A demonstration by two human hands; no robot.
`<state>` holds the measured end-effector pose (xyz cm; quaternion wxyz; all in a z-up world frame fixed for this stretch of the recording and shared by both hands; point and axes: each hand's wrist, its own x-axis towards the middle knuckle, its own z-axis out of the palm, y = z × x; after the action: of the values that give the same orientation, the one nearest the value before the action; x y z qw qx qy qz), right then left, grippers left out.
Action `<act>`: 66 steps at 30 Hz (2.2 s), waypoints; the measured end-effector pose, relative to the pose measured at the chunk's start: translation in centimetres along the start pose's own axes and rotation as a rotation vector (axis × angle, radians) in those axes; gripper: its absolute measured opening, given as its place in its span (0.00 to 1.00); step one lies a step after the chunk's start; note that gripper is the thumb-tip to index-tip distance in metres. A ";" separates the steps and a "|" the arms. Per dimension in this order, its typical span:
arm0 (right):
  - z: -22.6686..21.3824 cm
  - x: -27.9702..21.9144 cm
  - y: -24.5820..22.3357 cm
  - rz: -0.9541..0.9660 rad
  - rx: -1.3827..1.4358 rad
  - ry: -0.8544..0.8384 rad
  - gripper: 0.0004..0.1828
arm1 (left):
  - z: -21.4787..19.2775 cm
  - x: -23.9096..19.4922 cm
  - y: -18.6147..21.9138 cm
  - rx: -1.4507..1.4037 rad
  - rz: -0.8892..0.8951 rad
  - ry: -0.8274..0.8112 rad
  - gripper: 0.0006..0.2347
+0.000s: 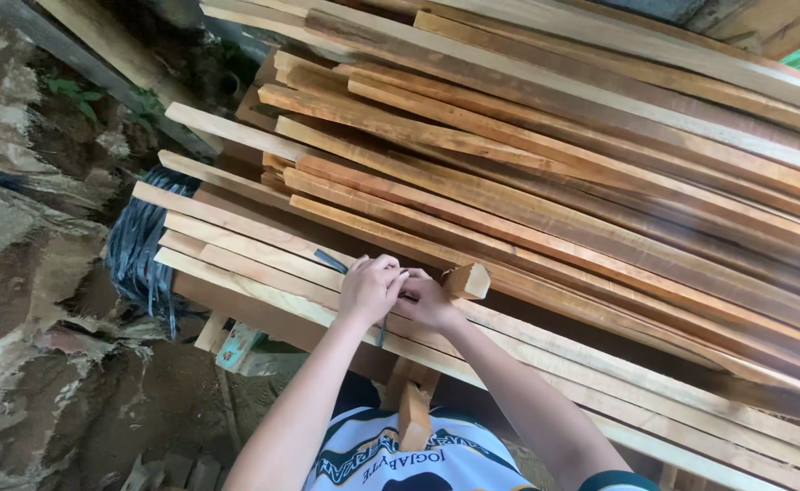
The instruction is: The person bundles thin wooden planks by wrapping and tying black straps around them. They repeatedly align the planks, wrap the straps, and secure them to form neat bundles.
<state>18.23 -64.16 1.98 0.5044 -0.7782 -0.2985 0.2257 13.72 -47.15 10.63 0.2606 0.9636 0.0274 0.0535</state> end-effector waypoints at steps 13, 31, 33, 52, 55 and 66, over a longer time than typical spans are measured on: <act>-0.7 -0.2 -5.1 0.091 0.086 0.201 0.07 | -4.3 -1.8 1.2 -0.088 -0.229 -0.294 0.22; -0.7 0.4 -4.2 -0.111 -0.084 0.232 0.08 | -1.1 -12.5 2.2 -0.528 -0.476 0.072 0.06; 0.2 1.0 -4.4 -0.060 -0.119 0.315 0.07 | -1.8 -14.2 2.2 -0.510 -0.302 0.121 0.05; -0.3 0.7 -2.7 0.153 0.022 0.306 0.06 | -1.0 0.4 1.3 0.186 -0.120 0.009 0.08; -0.7 0.5 -2.3 -0.036 0.077 0.200 0.06 | -1.0 1.7 0.9 0.234 -0.138 -0.130 0.05; 0.2 1.4 -3.9 0.207 0.071 0.407 0.08 | -4.1 1.0 2.2 -0.138 -0.361 -0.445 0.15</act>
<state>18.18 -61.82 5.39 0.5553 -0.8160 -0.1010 0.1248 14.32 -46.90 15.29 0.3304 0.9112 0.1368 -0.2047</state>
